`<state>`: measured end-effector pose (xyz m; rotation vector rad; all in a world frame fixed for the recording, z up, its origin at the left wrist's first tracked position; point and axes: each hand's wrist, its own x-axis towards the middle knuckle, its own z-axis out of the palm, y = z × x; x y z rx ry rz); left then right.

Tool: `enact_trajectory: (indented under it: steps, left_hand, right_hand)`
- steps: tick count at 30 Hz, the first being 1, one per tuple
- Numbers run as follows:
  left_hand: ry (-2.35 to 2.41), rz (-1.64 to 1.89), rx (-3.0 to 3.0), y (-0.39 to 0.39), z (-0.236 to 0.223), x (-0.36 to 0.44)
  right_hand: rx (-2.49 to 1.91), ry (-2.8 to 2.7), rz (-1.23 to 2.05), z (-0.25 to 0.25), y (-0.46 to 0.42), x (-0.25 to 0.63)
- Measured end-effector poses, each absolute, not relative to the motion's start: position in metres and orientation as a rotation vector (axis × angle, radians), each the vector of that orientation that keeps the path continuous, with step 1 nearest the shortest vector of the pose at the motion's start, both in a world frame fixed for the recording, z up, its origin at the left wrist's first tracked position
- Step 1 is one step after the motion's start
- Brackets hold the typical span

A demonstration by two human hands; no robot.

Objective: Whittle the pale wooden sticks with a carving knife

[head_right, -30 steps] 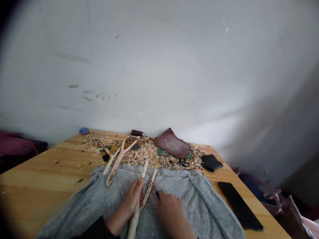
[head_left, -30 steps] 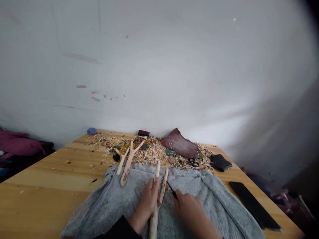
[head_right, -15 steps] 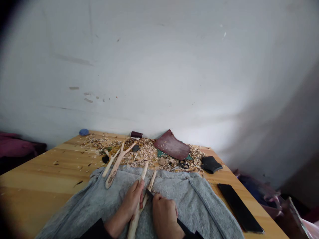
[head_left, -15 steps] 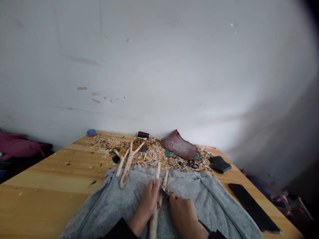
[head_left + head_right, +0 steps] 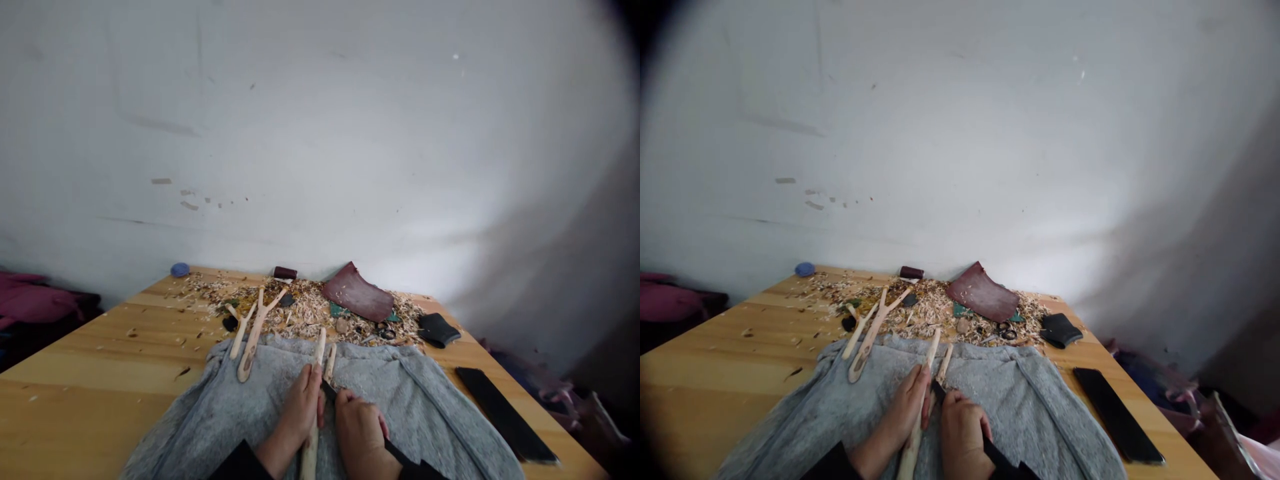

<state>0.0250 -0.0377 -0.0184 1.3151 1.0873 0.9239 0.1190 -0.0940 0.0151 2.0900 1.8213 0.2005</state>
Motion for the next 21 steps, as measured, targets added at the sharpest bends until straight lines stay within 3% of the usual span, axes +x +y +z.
enact_trajectory:
  steps: [16,21]
  left_hand:
    - [1.106,0.892,1.359,-0.039,-0.012,0.029]
    - [1.108,0.917,1.212,-0.037,-0.014,0.028]
  right_hand:
    - [2.066,1.858,0.207,0.003,-0.072,0.103]
    - [2.256,1.933,-0.022,0.013,-0.077,0.113]
